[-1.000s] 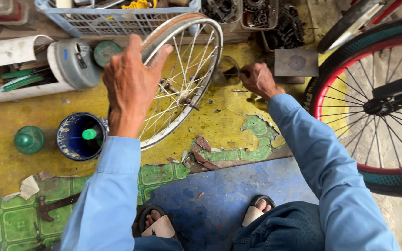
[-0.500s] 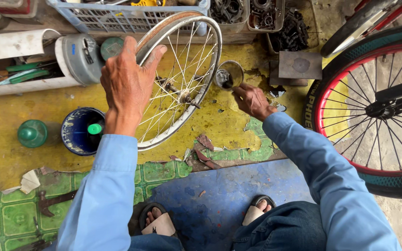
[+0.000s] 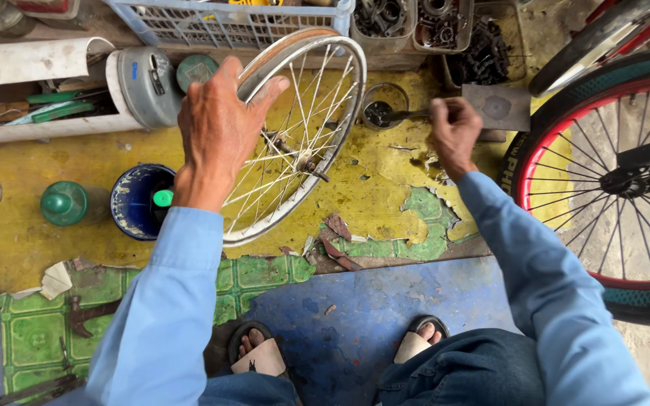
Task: The person adjusts the spokes of a bicycle wheel using a spoke wrench, then wipes the hub and spokes with a cloth. The wheel is held in one hand while the other hand performs the adjustments and cleaning.
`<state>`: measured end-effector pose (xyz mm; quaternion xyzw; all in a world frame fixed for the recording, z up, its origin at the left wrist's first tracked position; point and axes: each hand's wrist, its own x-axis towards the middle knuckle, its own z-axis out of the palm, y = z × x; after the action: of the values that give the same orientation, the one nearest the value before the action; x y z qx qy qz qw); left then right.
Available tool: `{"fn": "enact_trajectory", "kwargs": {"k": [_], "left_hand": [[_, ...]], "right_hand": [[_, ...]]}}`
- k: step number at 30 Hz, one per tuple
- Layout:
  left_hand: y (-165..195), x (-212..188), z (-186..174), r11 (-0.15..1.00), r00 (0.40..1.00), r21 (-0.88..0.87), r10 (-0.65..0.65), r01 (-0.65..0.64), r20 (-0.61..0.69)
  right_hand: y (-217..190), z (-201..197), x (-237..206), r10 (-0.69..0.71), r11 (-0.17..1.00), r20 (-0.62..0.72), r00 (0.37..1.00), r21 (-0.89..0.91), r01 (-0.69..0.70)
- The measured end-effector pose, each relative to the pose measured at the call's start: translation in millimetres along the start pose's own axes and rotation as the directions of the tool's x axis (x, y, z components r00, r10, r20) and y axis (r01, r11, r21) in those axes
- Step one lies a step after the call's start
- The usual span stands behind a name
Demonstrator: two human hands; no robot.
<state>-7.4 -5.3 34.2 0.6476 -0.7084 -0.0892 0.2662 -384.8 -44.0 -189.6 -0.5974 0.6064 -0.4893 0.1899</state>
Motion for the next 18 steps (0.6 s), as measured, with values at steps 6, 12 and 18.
{"fn": "enact_trajectory", "kwargs": {"k": [6, 12, 18], "left_hand": [[-4.3, 3.5, -1.3, 0.999, 0.998, 0.015, 0.046, -0.045, -0.037], [-2.7, 7.4, -0.9, 0.999, 0.999, 0.041, 0.021, -0.019, -0.050], [-0.9, 6.2, 4.6, 0.999, 0.999, 0.045, 0.024, -0.022, -0.031]], "right_hand": [[-27.9, 6.9, -18.5, 0.163, 0.902, 0.167, 0.972, 0.374, -0.216], [-50.3, 18.9, -19.3, -0.122, 0.972, 0.195, 0.973, 0.223, 0.077], [-70.2, 15.1, -39.5, -0.121, 0.973, 0.301, 0.946, 0.225, 0.053]]}}
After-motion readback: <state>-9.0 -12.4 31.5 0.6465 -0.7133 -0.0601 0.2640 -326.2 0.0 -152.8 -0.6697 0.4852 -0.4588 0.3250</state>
